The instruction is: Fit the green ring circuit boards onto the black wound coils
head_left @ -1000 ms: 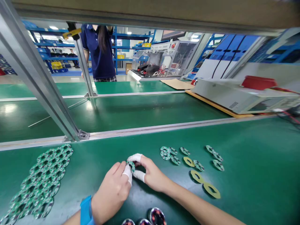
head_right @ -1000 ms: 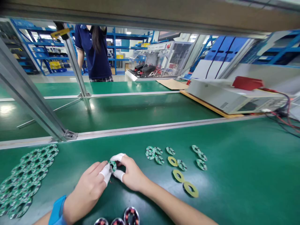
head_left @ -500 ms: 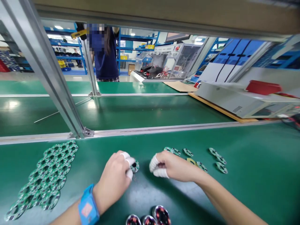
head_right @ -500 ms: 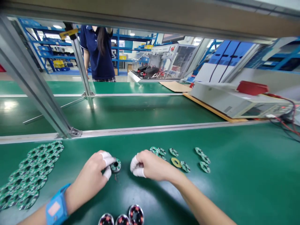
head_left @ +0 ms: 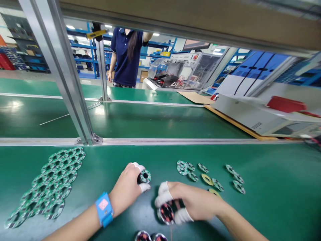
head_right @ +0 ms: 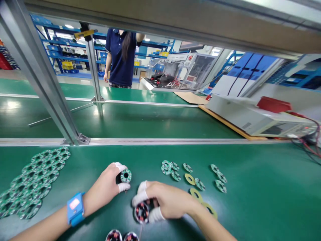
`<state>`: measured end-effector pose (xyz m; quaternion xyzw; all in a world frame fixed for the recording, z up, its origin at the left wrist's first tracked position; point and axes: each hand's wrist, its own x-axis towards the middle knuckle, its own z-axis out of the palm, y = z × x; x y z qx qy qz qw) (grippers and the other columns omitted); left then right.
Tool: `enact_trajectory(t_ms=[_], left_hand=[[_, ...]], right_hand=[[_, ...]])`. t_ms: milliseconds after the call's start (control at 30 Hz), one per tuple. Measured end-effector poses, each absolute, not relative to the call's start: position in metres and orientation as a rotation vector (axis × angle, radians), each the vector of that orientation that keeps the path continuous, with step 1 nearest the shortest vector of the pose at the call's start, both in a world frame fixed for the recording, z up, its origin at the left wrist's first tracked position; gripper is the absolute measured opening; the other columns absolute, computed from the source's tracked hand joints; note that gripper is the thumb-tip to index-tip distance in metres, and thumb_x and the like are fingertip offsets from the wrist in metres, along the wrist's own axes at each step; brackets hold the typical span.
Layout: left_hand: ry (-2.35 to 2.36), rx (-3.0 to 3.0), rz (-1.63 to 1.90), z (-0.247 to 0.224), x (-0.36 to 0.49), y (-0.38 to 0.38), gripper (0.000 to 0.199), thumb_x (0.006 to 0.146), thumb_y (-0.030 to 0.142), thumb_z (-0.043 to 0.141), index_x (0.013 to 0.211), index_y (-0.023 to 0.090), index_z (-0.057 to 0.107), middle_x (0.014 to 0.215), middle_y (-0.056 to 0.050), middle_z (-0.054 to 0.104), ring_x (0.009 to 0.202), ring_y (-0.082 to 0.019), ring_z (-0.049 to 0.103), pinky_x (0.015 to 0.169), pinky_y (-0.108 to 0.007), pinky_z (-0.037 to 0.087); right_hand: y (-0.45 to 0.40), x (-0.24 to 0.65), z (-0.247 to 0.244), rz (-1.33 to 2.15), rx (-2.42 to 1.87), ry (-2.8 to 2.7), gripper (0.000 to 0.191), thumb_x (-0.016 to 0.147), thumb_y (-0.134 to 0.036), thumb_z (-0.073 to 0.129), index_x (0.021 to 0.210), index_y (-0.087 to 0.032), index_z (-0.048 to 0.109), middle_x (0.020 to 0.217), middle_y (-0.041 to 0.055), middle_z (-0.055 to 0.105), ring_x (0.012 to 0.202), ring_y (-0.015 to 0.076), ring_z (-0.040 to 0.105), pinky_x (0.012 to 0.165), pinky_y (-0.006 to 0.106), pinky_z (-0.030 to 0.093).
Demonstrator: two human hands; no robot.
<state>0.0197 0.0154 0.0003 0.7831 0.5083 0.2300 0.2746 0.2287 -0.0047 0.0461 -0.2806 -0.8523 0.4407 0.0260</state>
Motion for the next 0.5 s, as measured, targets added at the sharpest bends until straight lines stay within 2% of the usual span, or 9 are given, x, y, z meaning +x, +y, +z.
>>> enact_trajectory(t_ms=[67,100,167,267,333,400,467,500], left_hand=[[1.508,2.059,0.668,0.007,0.012,0.055,0.011,0.067,0.02,0.071,0.074,0.019,0.064,0.081,-0.001,0.064,0.08,-0.018,0.059,0.074,-0.025,0.045],[1.623,2.007,0.709,0.011,0.005,0.079,0.008,0.069,0.02,0.068,0.075,0.018,0.064,0.081,-0.003,0.064,0.08,-0.019,0.059,0.075,-0.026,0.045],[1.817,1.901,0.786,0.018,-0.011,0.128,0.016,0.078,0.022,0.059,0.089,0.012,0.063,0.093,-0.012,0.064,0.092,-0.026,0.058,0.082,-0.034,0.044],[1.985,1.765,0.819,0.019,-0.03,0.172,0.029,0.076,0.024,0.06,0.099,0.006,0.06,0.1,-0.021,0.061,0.102,-0.035,0.054,0.086,-0.045,0.042],[2.003,1.75,0.861,0.016,-0.032,0.171,0.044,0.074,0.025,0.061,0.112,0.005,0.054,0.113,-0.023,0.055,0.113,-0.039,0.047,0.093,-0.05,0.037],[1.929,1.801,0.896,0.011,-0.025,0.147,0.059,0.071,0.021,0.062,0.125,0.006,0.044,0.127,-0.022,0.047,0.121,-0.036,0.04,0.1,-0.049,0.032],[1.746,1.89,0.854,0.005,-0.014,0.11,0.065,0.064,0.014,0.063,0.127,0.011,0.045,0.127,-0.015,0.05,0.117,-0.03,0.047,0.099,-0.041,0.038],[1.62,1.927,0.796,0.003,-0.008,0.088,0.064,0.06,0.01,0.063,0.122,0.015,0.05,0.121,-0.01,0.056,0.109,-0.026,0.053,0.095,-0.036,0.043]], right_hand=[[-0.001,0.227,0.04,1.236,-1.01,-2.58,0.051,0.07,-0.035,0.073,0.117,-0.02,0.06,0.101,0.0082,0.06,0.088,0.0217,0.057,0.076,0.029,0.047],[0.0,0.224,0.036,1.155,-1.098,-2.551,0.055,0.066,-0.034,0.076,0.117,-0.019,0.059,0.102,0.0086,0.059,0.09,0.0226,0.056,0.078,0.031,0.046],[-0.001,0.219,0.028,0.997,-1.249,-2.488,0.057,0.061,-0.03,0.08,0.113,-0.019,0.06,0.101,0.0082,0.058,0.091,0.0235,0.055,0.082,0.034,0.045],[-0.006,0.211,0.016,0.898,-1.3,-2.397,0.054,0.063,-0.016,0.077,0.113,-0.019,0.057,0.103,0.0078,0.058,0.093,0.0226,0.055,0.083,0.033,0.045],[-0.01,0.21,0.009,0.877,-1.279,-2.336,0.057,0.063,-0.01,0.075,0.116,-0.019,0.054,0.107,0.0076,0.058,0.097,0.0222,0.055,0.086,0.033,0.045],[-0.012,0.209,0.004,0.819,-1.289,-2.285,0.059,0.062,-0.01,0.076,0.116,-0.019,0.053,0.108,0.0076,0.058,0.096,0.0222,0.055,0.086,0.034,0.046],[-0.015,0.209,-0.001,0.71,-1.301,-2.262,0.061,0.063,-0.013,0.077,0.117,-0.019,0.051,0.109,0.0092,0.057,0.094,0.0224,0.056,0.083,0.034,0.048],[-0.016,0.209,-0.002,0.631,-1.289,-2.265,0.061,0.064,-0.016,0.077,0.119,-0.018,0.051,0.11,0.0106,0.056,0.094,0.0231,0.056,0.081,0.035,0.049]])
